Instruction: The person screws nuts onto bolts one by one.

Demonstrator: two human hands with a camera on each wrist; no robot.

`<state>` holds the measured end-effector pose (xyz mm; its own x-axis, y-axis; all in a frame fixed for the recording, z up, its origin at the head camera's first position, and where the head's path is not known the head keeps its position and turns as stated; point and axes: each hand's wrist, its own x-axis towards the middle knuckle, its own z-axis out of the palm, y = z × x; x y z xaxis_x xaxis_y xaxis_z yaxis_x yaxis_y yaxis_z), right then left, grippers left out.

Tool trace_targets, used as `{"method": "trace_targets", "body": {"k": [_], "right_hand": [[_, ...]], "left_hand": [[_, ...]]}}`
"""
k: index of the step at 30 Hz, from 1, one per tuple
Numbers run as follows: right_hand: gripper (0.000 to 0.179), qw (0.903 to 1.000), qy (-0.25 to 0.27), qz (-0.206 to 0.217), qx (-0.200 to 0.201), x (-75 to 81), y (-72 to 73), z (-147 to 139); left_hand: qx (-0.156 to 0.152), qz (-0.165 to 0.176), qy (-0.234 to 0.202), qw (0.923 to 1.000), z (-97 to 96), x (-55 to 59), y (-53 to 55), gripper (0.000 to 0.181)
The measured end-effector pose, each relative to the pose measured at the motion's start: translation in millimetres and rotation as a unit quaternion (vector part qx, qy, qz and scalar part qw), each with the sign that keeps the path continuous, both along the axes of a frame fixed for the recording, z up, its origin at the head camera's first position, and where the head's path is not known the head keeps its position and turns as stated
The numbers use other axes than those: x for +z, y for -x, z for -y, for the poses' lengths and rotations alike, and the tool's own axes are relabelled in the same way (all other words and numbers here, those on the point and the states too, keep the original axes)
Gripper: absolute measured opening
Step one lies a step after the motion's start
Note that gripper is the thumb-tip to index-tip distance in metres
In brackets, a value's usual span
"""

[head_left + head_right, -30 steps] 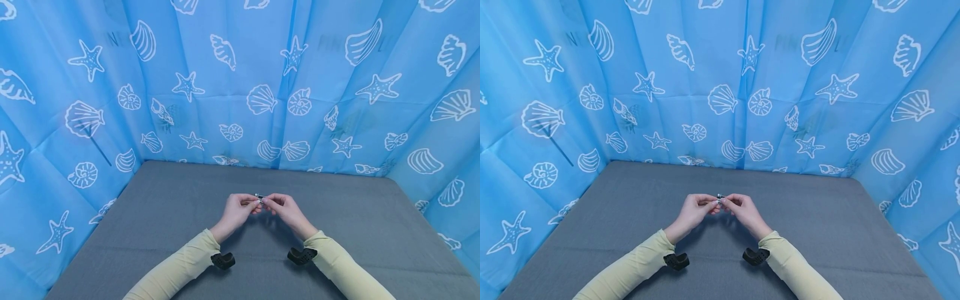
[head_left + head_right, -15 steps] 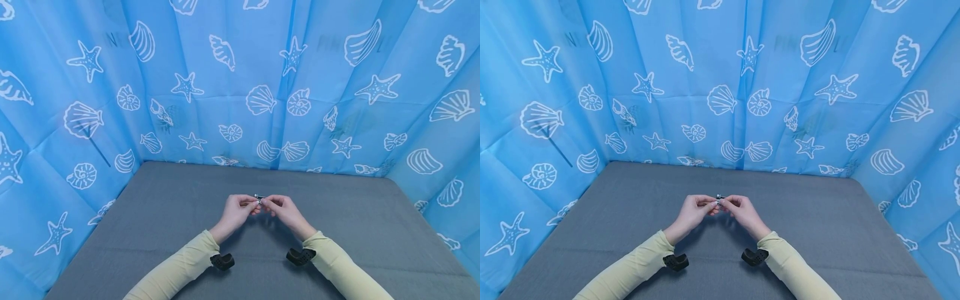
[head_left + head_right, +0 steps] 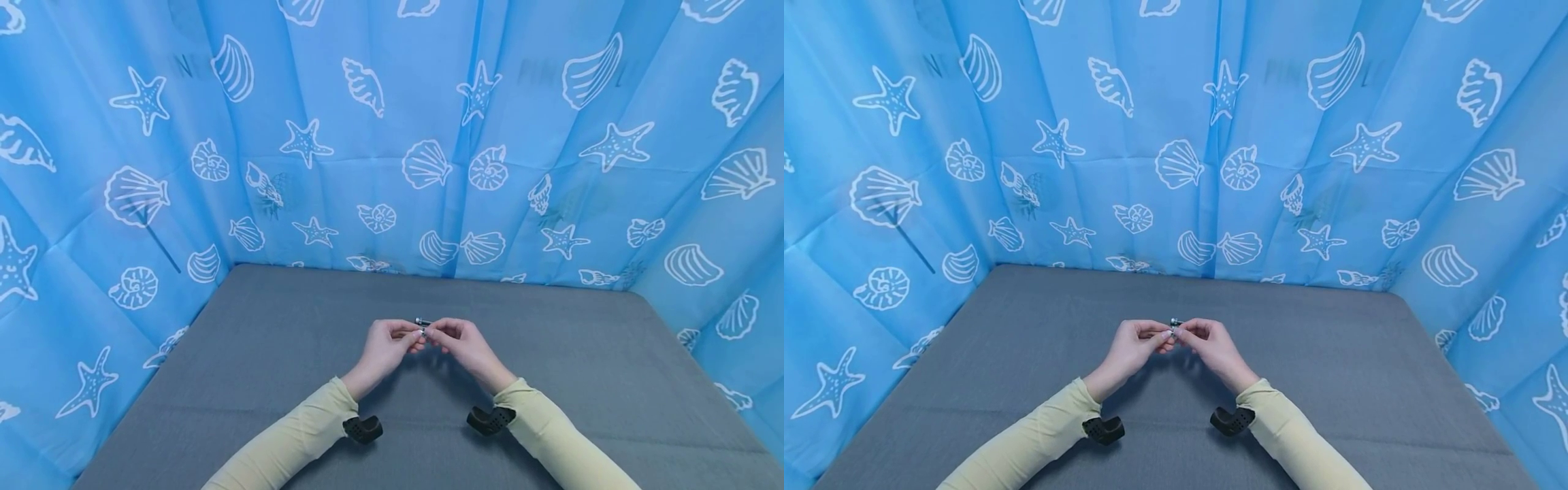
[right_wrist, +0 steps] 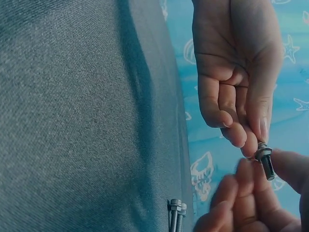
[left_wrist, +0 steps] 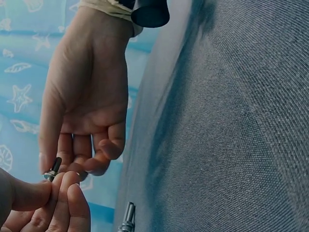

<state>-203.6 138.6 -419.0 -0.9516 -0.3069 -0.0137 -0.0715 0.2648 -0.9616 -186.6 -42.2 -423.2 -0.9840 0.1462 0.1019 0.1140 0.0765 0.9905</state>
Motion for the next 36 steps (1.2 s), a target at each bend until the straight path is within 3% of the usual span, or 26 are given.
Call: {"method": "trace_targets", "body": {"k": [4, 13, 20, 28, 36], "right_hand": [[0.033, 0.9999, -0.002, 0.014, -0.003, 0.9, -0.3, 0.2], [0.024, 0.9996, 0.015, 0.004, 0.023, 6.8, -3.2, -1.4], [0.033, 0.9995, 0.010, 0.027, 0.009, 3.7, -0.7, -2.1], [0.025, 0.9997, 0.013, -0.011, 0.017, 4.0, -0.6, -1.9], [0.032, 0.9998, 0.004, 0.019, 0.007, 4.6, -0.7, -1.6]], "left_hand": [[0.003, 0.005, 0.003, 1.0000, -0.1, 0.8, -0.4, 0.011], [-0.001, 0.004, 0.001, 1.0000, -0.1, 1.5, -0.9, 0.011], [0.003, 0.009, 0.001, 1.0000, -1.0, 1.5, 0.9, 0.010], [0.000, 0.013, 0.002, 0.9999, -0.7, 1.4, 0.0, 0.011], [0.006, 0.015, 0.000, 0.9999, -1.2, 2.3, 0.0, 0.010]]}}
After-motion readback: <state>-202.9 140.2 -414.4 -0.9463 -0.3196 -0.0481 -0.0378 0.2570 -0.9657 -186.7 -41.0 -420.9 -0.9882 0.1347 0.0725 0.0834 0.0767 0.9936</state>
